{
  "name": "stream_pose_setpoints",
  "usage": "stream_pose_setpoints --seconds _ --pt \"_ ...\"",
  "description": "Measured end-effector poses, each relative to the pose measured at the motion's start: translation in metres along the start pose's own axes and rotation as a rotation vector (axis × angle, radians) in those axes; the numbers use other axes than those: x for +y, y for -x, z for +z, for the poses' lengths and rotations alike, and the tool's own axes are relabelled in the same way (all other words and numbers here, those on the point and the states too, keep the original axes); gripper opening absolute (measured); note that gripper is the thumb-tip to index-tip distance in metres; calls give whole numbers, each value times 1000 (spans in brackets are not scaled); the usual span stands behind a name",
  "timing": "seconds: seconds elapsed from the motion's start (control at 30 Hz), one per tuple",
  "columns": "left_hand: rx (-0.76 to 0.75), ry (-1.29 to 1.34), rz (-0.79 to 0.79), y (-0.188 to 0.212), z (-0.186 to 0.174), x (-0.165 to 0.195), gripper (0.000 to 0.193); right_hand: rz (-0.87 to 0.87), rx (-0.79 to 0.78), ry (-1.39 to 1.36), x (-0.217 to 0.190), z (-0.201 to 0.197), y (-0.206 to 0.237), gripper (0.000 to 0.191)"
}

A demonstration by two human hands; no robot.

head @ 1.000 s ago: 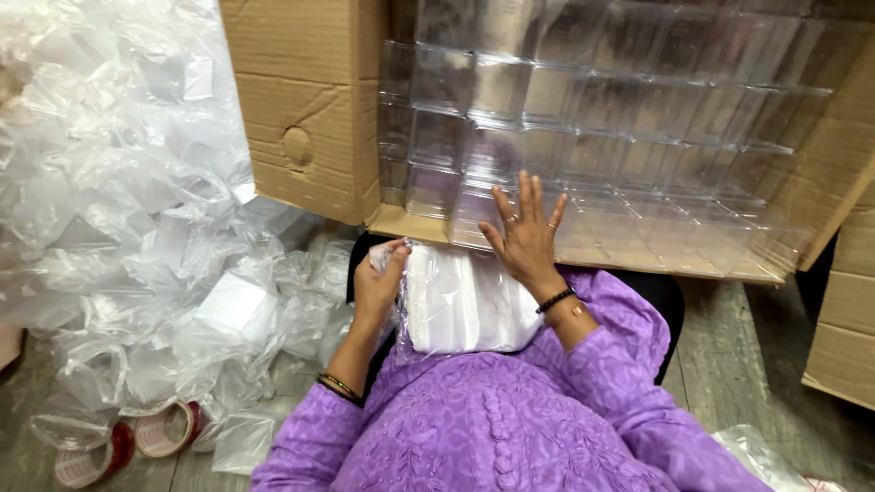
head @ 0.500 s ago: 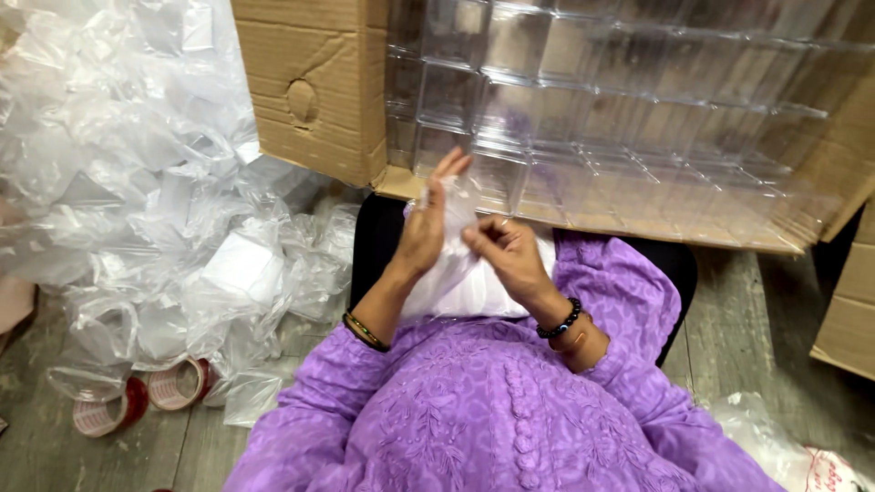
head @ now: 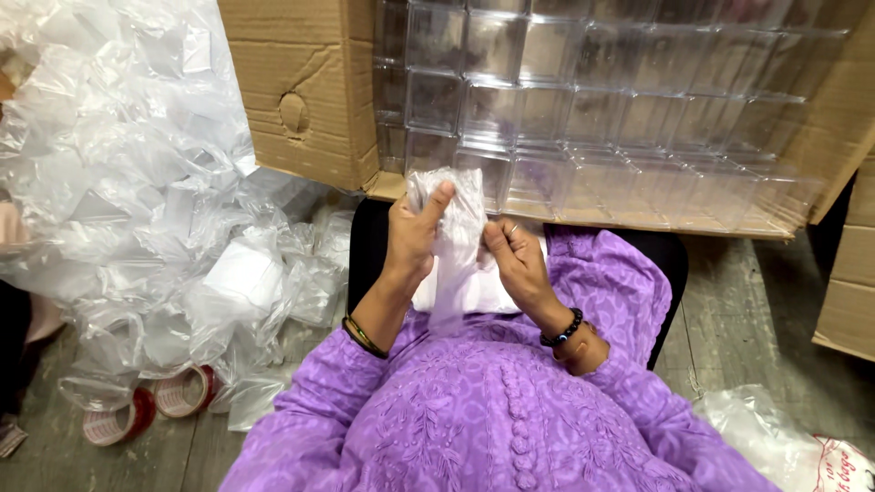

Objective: The person sits on the floor and wraps clear plastic boxes in thin plastic bags one at a time, then places each wrapped box into a large cardboard box in front of them. They occasionally reach into the box to reposition the stacked boxes and continue bagging more boxes from the pile beside them.

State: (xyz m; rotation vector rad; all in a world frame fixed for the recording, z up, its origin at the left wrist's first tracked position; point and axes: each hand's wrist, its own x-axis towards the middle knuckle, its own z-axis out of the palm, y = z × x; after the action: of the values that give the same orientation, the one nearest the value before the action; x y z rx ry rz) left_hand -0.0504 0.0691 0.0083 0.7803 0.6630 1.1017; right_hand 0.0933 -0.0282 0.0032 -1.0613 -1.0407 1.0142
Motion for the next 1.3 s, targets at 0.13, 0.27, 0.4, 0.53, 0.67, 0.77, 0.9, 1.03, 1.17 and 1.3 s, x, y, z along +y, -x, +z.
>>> stream_pose_setpoints --seconds 0.13,0.27,0.4,0.53,0.67,0.77,0.9,1.03,1.17,1.3 --pt "-115 -175 197 10 12 3 15 262 111 -207 -29 -2 -19 14" --pt "-133 -178 188 16 19 5 15 128 -27 -377 -27 -10 -42 24" --pt "-100 -228 196 13 7 8 15 -9 85 -265 -8 -19 -42 12" --pt "-98 -174 124 12 -4 3 14 -24 117 -203 3 -22 -28 11" --pt "-153 -176 174 16 0 1 15 -60 144 -2 -1 -25 -19 10" --pt "-190 -63 55 17 8 5 16 -52 110 -10 -6 -25 -16 15" --pt "-169 -20 -36 18 12 6 20 -13 110 -78 -7 -23 -14 13" --pt "-223 -155 -17 17 3 2 12 -2 83 -130 -5 -24 -10 16" --pt "-194 -225 27 20 -1 0 16 -1 55 -176 -4 -24 -6 12" --pt "-360 -131 112 23 4 2 18 21 82 -221 2 -21 -5 15"
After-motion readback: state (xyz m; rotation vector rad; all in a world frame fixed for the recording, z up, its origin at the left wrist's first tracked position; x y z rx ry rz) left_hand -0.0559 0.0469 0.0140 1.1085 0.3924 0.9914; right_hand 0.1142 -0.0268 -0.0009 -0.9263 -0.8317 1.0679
